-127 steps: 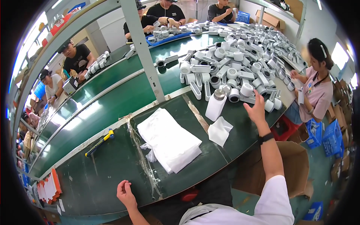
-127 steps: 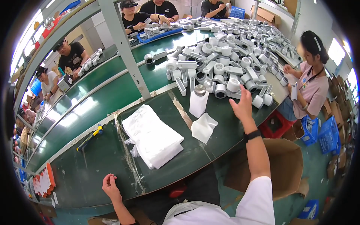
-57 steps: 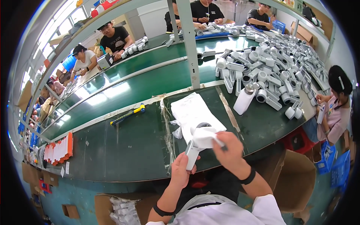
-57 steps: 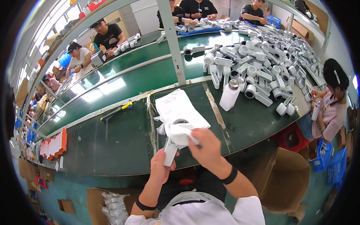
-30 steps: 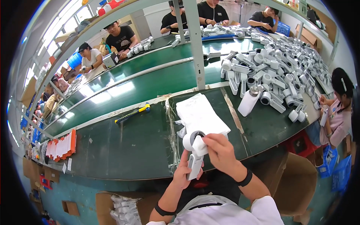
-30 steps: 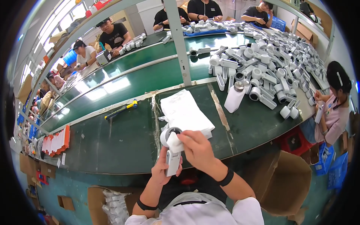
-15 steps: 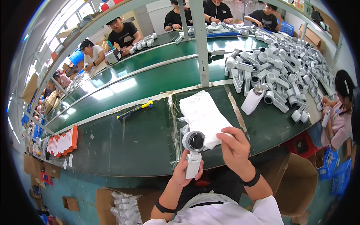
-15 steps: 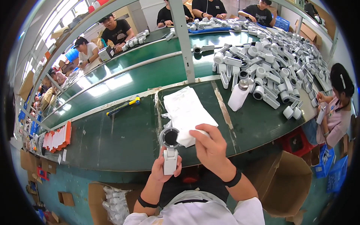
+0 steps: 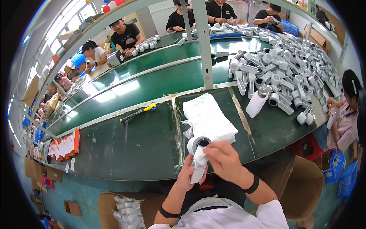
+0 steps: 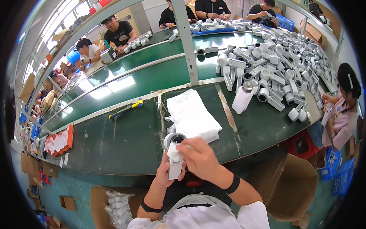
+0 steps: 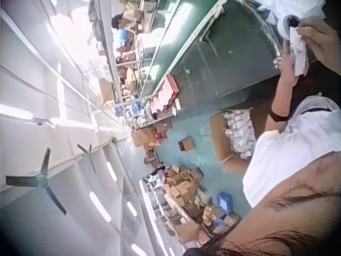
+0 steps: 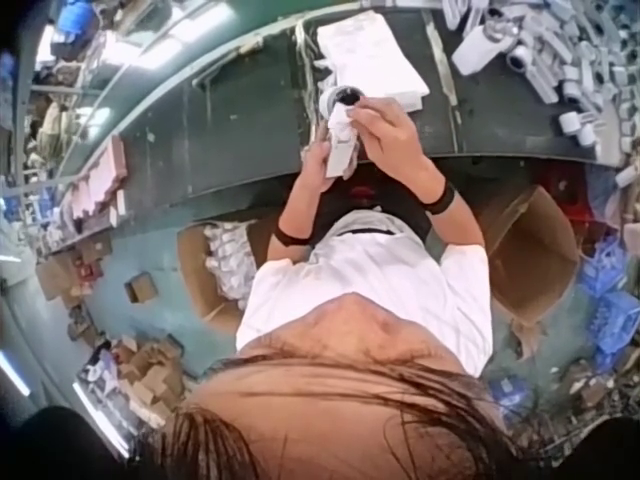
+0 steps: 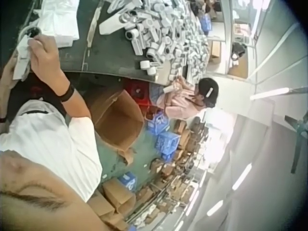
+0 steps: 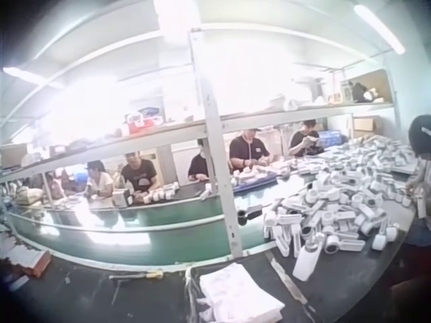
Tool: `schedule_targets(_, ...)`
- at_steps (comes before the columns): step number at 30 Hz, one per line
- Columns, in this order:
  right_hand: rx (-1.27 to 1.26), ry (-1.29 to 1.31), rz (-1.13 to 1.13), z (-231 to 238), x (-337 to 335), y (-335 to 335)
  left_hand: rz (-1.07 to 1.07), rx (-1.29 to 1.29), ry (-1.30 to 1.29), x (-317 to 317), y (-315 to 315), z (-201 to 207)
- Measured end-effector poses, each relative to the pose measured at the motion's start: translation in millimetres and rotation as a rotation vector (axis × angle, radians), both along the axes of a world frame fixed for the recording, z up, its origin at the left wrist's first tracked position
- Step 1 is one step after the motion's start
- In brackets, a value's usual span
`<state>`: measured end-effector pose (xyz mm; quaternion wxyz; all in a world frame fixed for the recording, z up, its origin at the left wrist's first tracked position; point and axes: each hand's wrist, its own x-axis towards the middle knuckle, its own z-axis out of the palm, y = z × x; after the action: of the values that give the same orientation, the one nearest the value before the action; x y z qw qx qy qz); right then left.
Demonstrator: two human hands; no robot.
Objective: The person removes a neck fan from a plastic bag, wipes it with a cloth, and places it back into the bag before moving a group of bagged fans aside. They then pick up another neck fan from a pile, wipe it with a cloth, and place it into a plastic bag.
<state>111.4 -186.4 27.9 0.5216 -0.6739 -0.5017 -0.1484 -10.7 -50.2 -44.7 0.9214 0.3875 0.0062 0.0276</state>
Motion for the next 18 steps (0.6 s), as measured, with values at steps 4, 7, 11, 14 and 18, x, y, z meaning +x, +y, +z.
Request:
schedule_targets(4,-0.029,-0.037,0.080,0,-9,-11,0.041,-0.012,0.014,1,-2,-3)
schedule_targets(7,-0.046,-0.016,0.050,3,-5,-23,0.014,-0.060,0.002,-1,-4,-7)
schedule_targets(11,0.056,0.058,-0.132,9,13,-25,-0.038,-0.105,-0.031,-3,-4,-10)
schedule_targets(14,0.062,0.088,-0.113,15,11,-18,-0.044,-0.080,-0.026,-1,-8,-6)
schedule_targets(18,-0.050,-0.057,-0.002,13,5,-7,-0.025,-0.041,-0.005,1,-10,-2)
